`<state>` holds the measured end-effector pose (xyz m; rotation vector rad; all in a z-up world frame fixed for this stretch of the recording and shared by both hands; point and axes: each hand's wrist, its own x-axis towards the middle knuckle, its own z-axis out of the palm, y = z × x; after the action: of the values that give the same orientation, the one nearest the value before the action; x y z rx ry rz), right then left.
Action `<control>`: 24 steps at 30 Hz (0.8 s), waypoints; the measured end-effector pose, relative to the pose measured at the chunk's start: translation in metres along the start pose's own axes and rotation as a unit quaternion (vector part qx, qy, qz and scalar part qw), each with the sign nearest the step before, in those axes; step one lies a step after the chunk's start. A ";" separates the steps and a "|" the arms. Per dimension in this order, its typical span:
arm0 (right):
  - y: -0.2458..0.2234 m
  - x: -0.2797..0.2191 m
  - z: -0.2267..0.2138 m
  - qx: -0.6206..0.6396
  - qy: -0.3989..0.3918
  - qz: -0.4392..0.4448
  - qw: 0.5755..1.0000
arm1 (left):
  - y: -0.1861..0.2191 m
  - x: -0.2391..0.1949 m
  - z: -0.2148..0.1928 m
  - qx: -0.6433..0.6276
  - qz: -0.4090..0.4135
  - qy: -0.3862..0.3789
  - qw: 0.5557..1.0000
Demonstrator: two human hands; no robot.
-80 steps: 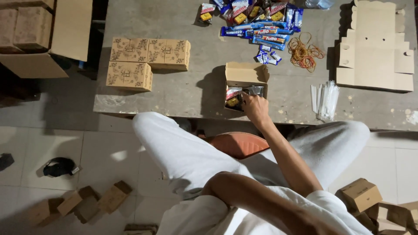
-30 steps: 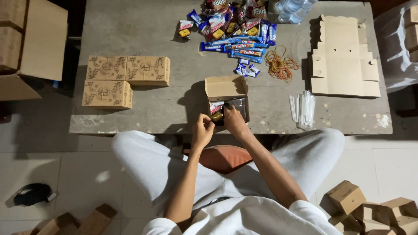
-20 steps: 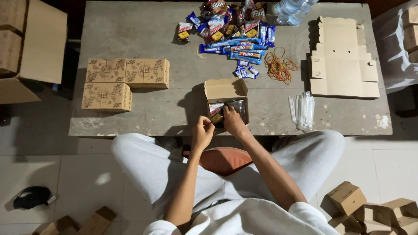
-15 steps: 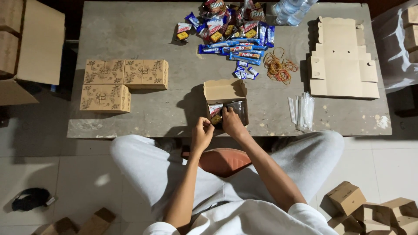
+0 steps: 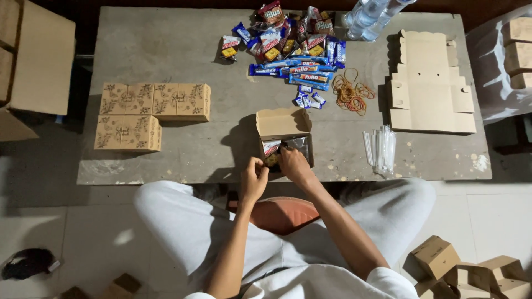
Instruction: The person assembles a flat cardboard box by folding and interlocking its tabs. Then they place a water bottle and several snack bars into the box. The clip ends with the box partially filled and open.
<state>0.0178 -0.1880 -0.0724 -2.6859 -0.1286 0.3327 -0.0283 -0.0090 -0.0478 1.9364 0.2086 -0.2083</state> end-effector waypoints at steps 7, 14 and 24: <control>-0.011 0.034 -0.080 0.218 0.126 -0.040 0.967 | 0.039 -0.008 -0.009 0.083 0.024 0.062 0.994; 0.037 0.186 -0.131 0.401 0.175 -0.048 0.898 | 0.058 -0.010 -0.010 0.117 0.178 0.122 0.969; 0.109 0.429 -0.137 0.150 0.212 -0.093 0.961 | 0.029 0.009 0.007 0.095 0.242 0.130 0.957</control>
<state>0.4710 -0.2808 -0.0896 -2.3566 -0.1819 -0.2646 -0.0129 -0.0257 -0.0268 2.1381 -0.1222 0.3661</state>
